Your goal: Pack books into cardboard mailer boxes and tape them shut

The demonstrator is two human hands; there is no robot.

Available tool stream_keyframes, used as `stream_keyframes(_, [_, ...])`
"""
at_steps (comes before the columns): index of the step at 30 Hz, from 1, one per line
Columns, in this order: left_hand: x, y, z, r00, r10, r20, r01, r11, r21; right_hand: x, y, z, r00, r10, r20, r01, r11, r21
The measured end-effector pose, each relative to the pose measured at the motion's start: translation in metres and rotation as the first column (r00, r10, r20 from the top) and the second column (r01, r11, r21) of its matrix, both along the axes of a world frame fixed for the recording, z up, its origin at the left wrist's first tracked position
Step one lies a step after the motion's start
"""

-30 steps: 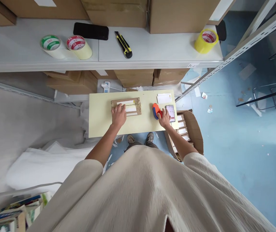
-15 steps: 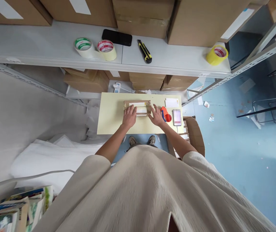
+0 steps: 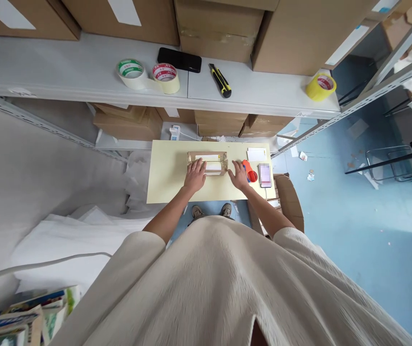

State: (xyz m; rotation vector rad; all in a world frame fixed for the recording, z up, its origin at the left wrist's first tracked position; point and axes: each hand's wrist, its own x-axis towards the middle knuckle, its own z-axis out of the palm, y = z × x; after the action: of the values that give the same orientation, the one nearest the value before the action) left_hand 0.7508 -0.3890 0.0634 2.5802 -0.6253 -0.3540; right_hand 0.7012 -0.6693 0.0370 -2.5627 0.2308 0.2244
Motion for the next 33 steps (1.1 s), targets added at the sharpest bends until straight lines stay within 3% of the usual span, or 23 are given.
stream_keyframes(3, [0.000,-0.002,0.003,1.000,0.010,-0.004,-0.010,1.000,0.005,-0.015,-0.026,-0.012,0.978,-0.209,-0.020,0.207,0.977,-0.059])
stream_keyframes(6, [0.000,-0.004,0.005,1.000,0.014,-0.014,-0.013,1.000,0.027,-0.025,-0.048,-0.022,0.947,-0.320,-0.033,0.316,0.944,-0.092])
stream_keyframes(12, [0.000,-0.004,0.006,1.000,-0.006,-0.009,0.007,0.991,0.136,-0.025,-0.055,-0.023,0.905,-0.349,-0.243,0.297,0.928,-0.226])
stream_keyframes(15, [-0.001,-0.005,0.006,1.000,-0.013,-0.006,0.014,0.989,0.144,-0.023,-0.053,-0.020,0.906,-0.322,-0.274,0.261,0.936,-0.235])
stream_keyframes(20, [-0.004,-0.013,0.005,1.000,-0.024,-0.014,0.026,0.994,0.103,-0.022,-0.056,-0.013,0.911,-0.302,-0.282,0.252,0.947,-0.199])
stream_keyframes(26, [-0.005,-0.023,0.000,1.000,-0.026,-0.005,0.026,0.998,0.050,-0.016,-0.067,0.011,0.911,-0.344,-0.227,0.316,0.937,-0.151])
stream_keyframes(31, [-0.004,-0.025,-0.005,0.999,-0.031,0.004,0.031,0.999,0.013,0.005,-0.085,0.036,0.895,-0.431,-0.118,0.437,0.899,0.033])
stream_keyframes(33, [-0.004,-0.026,-0.007,0.999,-0.030,0.009,0.030,1.000,-0.001,0.016,-0.090,0.047,0.921,-0.379,-0.092,0.388,0.913,0.123])
